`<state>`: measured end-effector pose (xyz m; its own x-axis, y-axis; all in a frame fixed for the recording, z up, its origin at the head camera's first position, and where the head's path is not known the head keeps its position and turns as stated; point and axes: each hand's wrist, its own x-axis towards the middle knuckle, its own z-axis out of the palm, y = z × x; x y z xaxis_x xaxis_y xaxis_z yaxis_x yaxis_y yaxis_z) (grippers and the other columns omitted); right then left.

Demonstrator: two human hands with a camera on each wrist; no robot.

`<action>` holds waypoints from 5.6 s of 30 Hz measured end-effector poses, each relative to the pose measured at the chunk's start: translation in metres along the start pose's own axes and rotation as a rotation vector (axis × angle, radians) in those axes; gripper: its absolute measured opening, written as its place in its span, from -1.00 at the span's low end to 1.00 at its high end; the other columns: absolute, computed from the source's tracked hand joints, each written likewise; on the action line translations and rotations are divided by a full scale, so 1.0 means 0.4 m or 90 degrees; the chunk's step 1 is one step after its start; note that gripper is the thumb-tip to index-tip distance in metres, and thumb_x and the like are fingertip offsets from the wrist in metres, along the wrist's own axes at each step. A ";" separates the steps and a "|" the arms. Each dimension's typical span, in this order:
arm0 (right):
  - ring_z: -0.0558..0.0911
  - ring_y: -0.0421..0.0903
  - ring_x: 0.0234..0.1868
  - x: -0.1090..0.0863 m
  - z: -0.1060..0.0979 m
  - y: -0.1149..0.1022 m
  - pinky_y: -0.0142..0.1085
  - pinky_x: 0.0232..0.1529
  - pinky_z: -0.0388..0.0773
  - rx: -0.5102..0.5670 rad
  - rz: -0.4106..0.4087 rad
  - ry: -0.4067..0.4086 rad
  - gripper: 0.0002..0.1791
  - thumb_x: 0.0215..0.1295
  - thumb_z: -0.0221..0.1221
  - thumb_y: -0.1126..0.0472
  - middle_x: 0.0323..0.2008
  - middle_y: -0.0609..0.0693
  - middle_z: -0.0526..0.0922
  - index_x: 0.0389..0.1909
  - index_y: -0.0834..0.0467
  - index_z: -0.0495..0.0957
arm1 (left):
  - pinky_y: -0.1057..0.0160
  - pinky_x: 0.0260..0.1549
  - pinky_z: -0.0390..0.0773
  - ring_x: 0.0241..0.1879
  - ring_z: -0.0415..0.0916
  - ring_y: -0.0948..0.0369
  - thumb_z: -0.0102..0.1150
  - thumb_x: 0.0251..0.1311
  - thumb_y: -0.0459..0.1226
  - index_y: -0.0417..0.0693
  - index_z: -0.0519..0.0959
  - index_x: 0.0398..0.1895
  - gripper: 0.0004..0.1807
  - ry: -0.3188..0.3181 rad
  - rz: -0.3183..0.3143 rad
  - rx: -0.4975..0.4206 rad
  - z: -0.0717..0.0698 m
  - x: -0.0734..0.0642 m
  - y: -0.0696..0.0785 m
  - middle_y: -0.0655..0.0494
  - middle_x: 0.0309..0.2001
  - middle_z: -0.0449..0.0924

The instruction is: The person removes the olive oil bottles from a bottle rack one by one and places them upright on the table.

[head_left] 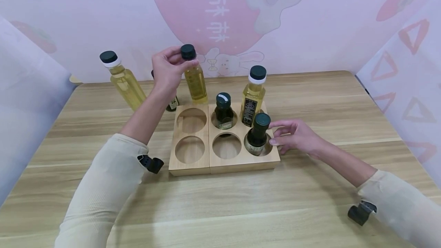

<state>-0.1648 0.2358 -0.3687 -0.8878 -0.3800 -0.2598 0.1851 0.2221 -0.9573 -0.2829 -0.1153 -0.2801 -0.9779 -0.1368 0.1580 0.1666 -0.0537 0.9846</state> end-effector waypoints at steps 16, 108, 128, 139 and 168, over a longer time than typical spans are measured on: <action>0.68 -0.14 -0.41 -0.002 -0.001 0.001 -0.19 -0.36 0.77 -0.003 -0.006 -0.003 -0.52 0.26 0.33 0.46 -0.26 0.00 0.66 0.21 0.33 0.54 | 0.28 0.11 0.66 -0.06 0.75 0.18 0.49 0.10 -0.53 -0.23 0.65 0.17 -0.50 -0.014 0.024 -0.002 0.007 -0.003 -0.008 -0.10 0.03 0.76; 0.68 -0.13 -0.41 -0.005 0.003 -0.002 -0.17 -0.36 0.77 0.004 0.000 0.007 -0.57 0.24 0.37 0.44 -0.27 0.01 0.67 0.13 0.17 0.63 | 0.23 0.21 0.60 0.24 0.61 0.05 0.23 0.41 -0.45 -0.30 0.53 0.32 -0.57 -0.326 0.006 0.077 0.070 -0.240 -0.051 -0.17 0.22 0.65; 0.68 -0.14 -0.41 -0.008 0.005 -0.009 -0.17 -0.34 0.77 -0.006 0.010 0.011 -0.53 0.25 0.37 0.42 -0.27 0.00 0.65 0.19 0.24 0.58 | 0.23 0.18 0.63 0.18 0.65 0.04 0.26 0.34 -0.54 -0.37 0.57 0.25 -0.58 -0.305 0.026 0.029 0.075 -0.242 -0.052 -0.23 0.17 0.66; 0.68 -0.13 -0.41 -0.008 0.006 -0.007 -0.18 -0.34 0.77 -0.005 0.010 0.010 -0.51 0.25 0.38 0.42 -0.27 -0.01 0.66 0.22 0.27 0.57 | 0.24 0.13 0.65 0.14 0.68 0.04 0.30 0.31 -0.52 -0.37 0.60 0.22 -0.60 -0.286 0.015 0.032 0.078 -0.240 -0.056 -0.22 0.11 0.70; 0.68 -0.12 -0.44 -0.007 0.004 -0.009 -0.20 -0.36 0.76 -0.002 0.014 0.010 -0.46 0.26 0.36 0.43 -0.27 0.00 0.67 0.28 0.34 0.52 | 0.21 0.10 0.68 0.10 0.71 0.05 0.32 0.28 -0.54 -0.37 0.61 0.21 -0.58 -0.266 0.040 0.006 0.094 -0.236 -0.020 -0.25 0.08 0.70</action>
<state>-0.1622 0.2346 -0.3648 -0.8900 -0.3611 -0.2785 0.2030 0.2332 -0.9510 -0.1967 -0.0646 -0.3001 -0.9334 0.2734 0.2323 0.2279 -0.0482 0.9725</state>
